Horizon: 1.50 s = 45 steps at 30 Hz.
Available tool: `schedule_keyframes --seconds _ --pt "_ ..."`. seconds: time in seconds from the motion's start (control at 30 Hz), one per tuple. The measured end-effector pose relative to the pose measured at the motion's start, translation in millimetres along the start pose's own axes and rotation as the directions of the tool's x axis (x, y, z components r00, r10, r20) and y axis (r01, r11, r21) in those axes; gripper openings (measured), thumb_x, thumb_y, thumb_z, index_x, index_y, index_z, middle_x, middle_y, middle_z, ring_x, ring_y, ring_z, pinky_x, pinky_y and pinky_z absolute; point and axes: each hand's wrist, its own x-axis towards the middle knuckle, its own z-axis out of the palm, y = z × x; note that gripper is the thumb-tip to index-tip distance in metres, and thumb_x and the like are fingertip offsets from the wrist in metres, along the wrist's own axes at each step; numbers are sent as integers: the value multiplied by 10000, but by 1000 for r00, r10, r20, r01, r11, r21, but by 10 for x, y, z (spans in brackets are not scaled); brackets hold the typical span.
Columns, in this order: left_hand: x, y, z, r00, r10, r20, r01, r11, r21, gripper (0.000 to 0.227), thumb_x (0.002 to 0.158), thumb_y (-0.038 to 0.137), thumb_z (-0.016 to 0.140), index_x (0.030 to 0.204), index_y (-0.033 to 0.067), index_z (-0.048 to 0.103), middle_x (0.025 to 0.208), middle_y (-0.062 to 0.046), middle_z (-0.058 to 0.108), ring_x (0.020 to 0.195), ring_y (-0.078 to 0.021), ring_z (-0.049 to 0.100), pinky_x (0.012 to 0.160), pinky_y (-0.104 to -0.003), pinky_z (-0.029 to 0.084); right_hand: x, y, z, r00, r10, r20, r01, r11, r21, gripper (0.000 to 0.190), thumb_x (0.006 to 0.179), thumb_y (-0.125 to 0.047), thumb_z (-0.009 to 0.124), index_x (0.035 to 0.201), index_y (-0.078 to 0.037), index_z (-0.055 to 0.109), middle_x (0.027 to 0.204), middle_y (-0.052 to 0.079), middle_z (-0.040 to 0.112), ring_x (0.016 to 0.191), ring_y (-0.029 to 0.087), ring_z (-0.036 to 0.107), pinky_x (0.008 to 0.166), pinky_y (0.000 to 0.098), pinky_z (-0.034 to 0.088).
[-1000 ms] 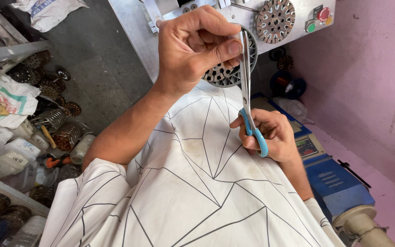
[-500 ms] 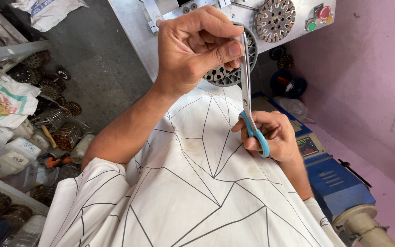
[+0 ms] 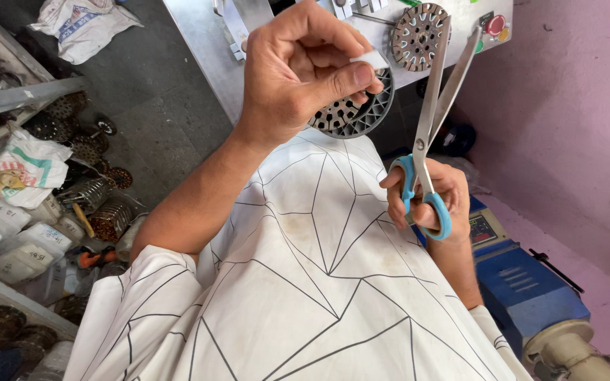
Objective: The person assembles a circular electrical component by inserting small white rectangular pieces into its slots. They use scissors to trim the pieces to fit and place them one by one into the component, repeating the process for multiple slots.
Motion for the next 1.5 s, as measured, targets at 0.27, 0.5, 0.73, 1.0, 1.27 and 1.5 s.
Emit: schedule_keyframes --seconds 0.27,0.5,0.73,1.0,1.27,1.5 --pt "-7 44 50 996 -85 7 86 993 -84 150 1083 14 728 1218 1 663 1036 -118 725 886 -185 780 752 -298 689 -20 -29 70 994 104 -35 -109 972 -209 639 815 -382 892 1135 124 669 726 41 642 593 83 573 538 206 432" --pt "-56 -83 20 996 -79 -31 75 993 -95 149 1052 12 768 1180 29 693 932 -126 769 820 -153 788 726 -290 661 -5 -50 103 990 136 -40 -142 948 -286 560 780 -299 892 1114 107 699 700 28 641 581 84 586 539 209 432" --pt "-57 -14 -4 999 -35 -25 38 992 118 119 1047 19 770 1148 21 706 933 -96 738 794 -137 721 714 -262 627 36 -24 -296 962 -19 -274 -103 899 -425 370 864 -73 815 1179 68 680 845 63 707 708 114 669 640 244 533" --pt "-98 56 176 998 60 19 -60 815 577 136 957 57 841 1038 55 732 1003 -43 759 887 -113 757 786 -255 645 961 473 -1940 667 -432 -607 -379 504 -776 442 846 -95 914 958 25 504 769 95 696 607 126 708 457 268 587" --pt "-88 63 346 993 91 80 -120 654 747 152 900 27 834 1035 53 769 945 -63 745 784 -132 724 676 -251 601 1553 1181 -2978 771 -418 -479 -523 13 -852 174 782 -110 842 840 -30 698 835 169 713 771 401 705 738 492 564" --pt "-173 -57 257 997 49 -53 -4 771 637 130 925 27 807 1033 60 743 975 -56 751 890 -146 750 769 -261 632 1421 444 -2392 854 -426 -298 -319 24 -948 174 877 -50 816 1050 -39 802 977 146 773 866 343 740 810 433 574"
